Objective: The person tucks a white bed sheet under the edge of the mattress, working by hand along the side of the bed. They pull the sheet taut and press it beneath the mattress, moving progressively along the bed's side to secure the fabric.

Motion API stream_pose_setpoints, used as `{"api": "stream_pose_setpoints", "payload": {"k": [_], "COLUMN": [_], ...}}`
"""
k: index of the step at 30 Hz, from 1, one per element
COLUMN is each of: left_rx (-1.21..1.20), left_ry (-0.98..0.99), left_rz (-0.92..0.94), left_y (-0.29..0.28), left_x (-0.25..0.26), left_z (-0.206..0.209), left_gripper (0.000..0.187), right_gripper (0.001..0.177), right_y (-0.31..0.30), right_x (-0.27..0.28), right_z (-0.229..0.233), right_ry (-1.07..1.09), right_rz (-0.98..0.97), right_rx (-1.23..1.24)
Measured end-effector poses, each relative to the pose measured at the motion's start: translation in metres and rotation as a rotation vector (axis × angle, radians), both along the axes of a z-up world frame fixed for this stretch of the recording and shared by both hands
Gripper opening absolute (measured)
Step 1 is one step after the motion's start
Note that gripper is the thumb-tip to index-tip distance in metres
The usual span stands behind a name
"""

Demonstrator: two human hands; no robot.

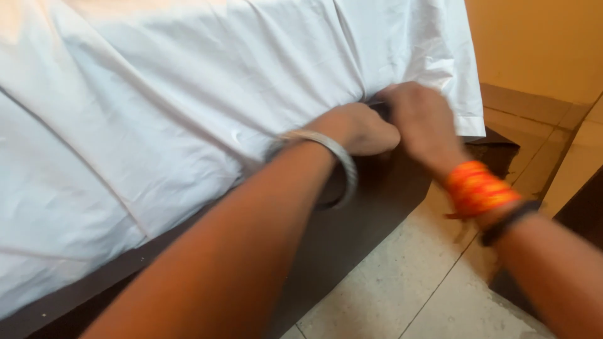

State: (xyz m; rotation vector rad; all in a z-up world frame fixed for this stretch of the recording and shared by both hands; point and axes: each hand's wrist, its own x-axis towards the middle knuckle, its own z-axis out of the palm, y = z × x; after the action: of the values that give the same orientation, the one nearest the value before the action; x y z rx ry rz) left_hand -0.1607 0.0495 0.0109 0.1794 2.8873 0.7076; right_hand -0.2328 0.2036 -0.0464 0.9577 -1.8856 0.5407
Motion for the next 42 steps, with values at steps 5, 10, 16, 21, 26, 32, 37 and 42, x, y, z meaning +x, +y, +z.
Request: {"api": "stream_pose_setpoints", "payload": {"k": [5, 10, 16, 21, 26, 32, 37, 42], "left_rx": [0.224, 0.202, -0.114, -0.092, -0.015, -0.039, -0.055, -0.153], "left_ry": [0.004, 0.021, 0.194, 0.177, 0.127, 0.078, 0.022, -0.015], "left_rz": [0.1, -0.001, 0.068, 0.067, 0.055, -0.029, -0.121, -0.046], "left_y": [0.007, 0.005, 0.005, 0.003, -0.003, -0.011, -0.005, -0.009], "left_x": [-0.054, -0.051, 0.007, 0.012, 0.017, 0.014, 0.002, 0.011], "left_z": [-0.044, -0.029, -0.001, 0.015, 0.011, 0.016, 0.008, 0.012], "left_gripper": [0.053, 0.052, 0.05, 0.053, 0.056, 0.06, 0.062, 0.08], "right_gripper": [0.036, 0.04, 0.04, 0.035, 0.028, 0.031, 0.038, 0.046], "right_y": [0.023, 0.006, -0.015, -0.017, -0.002, -0.006, 0.006, -0.016], "right_x": [0.022, -0.017, -0.066, -0.067, -0.064, 0.004, 0.003, 0.005], "right_z": [0.014, 0.038, 0.032, 0.043, 0.016, 0.0, 0.013, 0.054], "right_ry": [-0.369, -0.388, -0.279, -0.228, -0.079, -0.127, -0.254, -0.615], "right_rz": [0.02, -0.117, -0.295, -0.324, -0.271, -0.164, -0.16, -0.287], "right_rx": [0.089, 0.449, 0.835, 0.784, 0.684, 0.015, 0.062, 0.252]}}
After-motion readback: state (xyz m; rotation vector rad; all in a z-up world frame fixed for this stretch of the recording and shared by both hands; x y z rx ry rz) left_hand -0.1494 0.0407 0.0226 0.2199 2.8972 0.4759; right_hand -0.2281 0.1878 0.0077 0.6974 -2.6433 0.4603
